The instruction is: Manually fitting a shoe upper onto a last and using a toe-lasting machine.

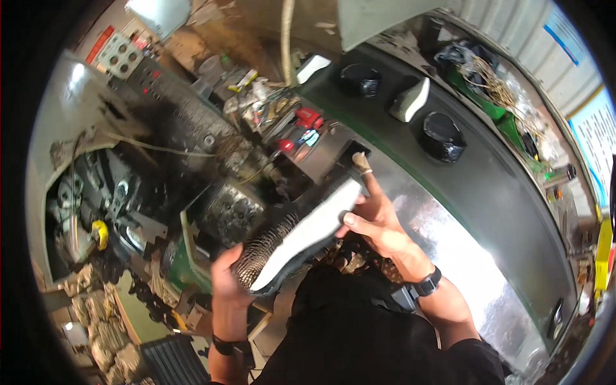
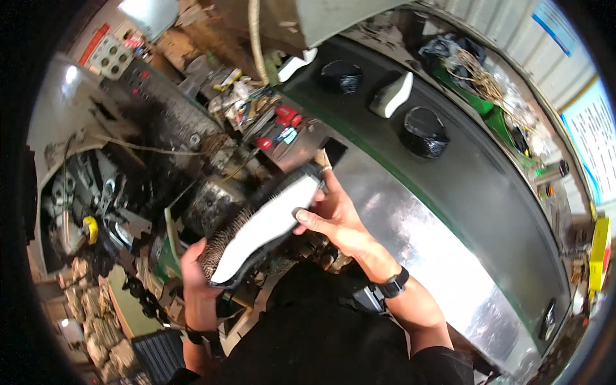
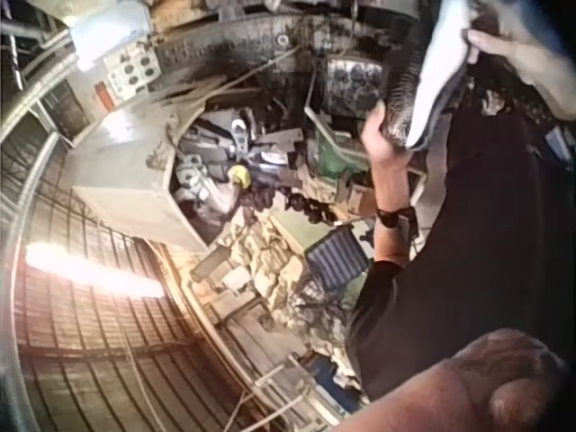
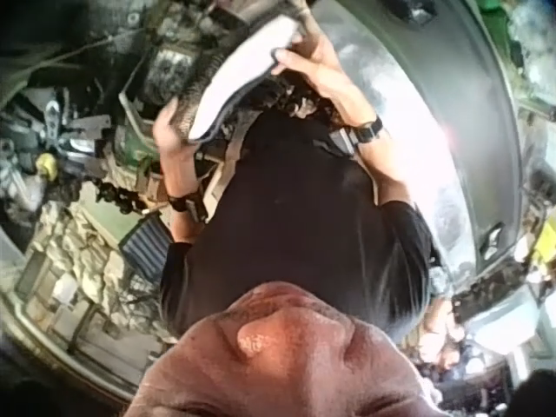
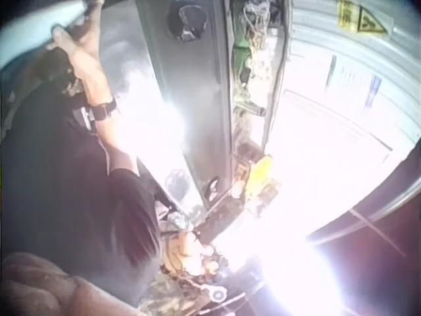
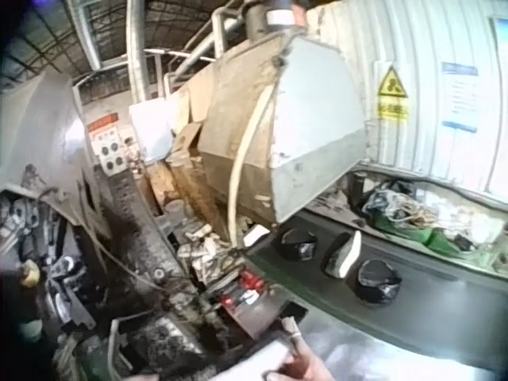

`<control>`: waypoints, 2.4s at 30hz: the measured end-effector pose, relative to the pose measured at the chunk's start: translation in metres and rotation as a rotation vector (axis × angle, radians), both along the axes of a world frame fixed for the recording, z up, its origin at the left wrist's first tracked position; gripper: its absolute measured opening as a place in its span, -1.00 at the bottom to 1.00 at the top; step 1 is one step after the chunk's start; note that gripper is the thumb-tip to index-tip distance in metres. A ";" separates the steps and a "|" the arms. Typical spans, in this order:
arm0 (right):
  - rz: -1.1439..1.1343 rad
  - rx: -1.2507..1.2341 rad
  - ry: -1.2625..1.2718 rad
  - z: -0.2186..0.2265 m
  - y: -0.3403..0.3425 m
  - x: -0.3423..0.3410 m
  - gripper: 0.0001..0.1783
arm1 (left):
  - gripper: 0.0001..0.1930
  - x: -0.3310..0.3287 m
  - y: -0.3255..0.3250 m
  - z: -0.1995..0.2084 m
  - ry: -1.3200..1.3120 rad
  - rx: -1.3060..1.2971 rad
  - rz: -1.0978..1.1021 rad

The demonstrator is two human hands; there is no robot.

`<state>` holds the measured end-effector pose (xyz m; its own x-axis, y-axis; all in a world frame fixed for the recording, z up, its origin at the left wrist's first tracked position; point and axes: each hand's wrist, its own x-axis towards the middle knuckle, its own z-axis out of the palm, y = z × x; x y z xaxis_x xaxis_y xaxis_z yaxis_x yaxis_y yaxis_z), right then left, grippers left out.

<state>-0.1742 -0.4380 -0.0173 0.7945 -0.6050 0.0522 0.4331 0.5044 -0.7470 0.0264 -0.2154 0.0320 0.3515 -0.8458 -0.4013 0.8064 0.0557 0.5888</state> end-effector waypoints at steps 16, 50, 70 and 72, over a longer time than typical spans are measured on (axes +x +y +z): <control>-0.514 0.127 0.268 -0.005 0.025 -0.131 -0.16 | -0.46 -0.037 -0.126 -0.066 -0.374 -0.043 -0.301; -0.845 -0.807 0.923 -0.054 0.114 -0.190 0.05 | -0.47 -0.220 -0.197 -0.093 -0.728 -0.444 -0.694; -1.048 0.017 0.917 -0.104 0.048 -0.393 -0.60 | -0.66 -0.132 -0.257 -0.210 -1.516 -0.039 -0.966; -1.179 0.530 0.368 -0.109 0.033 -0.445 -0.58 | -0.67 -0.123 -0.270 -0.213 -1.595 0.016 -0.924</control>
<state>-0.6191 -0.4052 -0.1268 -0.2938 -0.8135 -0.5019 0.6242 0.2344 -0.7453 -0.0966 -0.4858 -0.1807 -0.1580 -0.9667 -0.2014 -0.6844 -0.0398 0.7280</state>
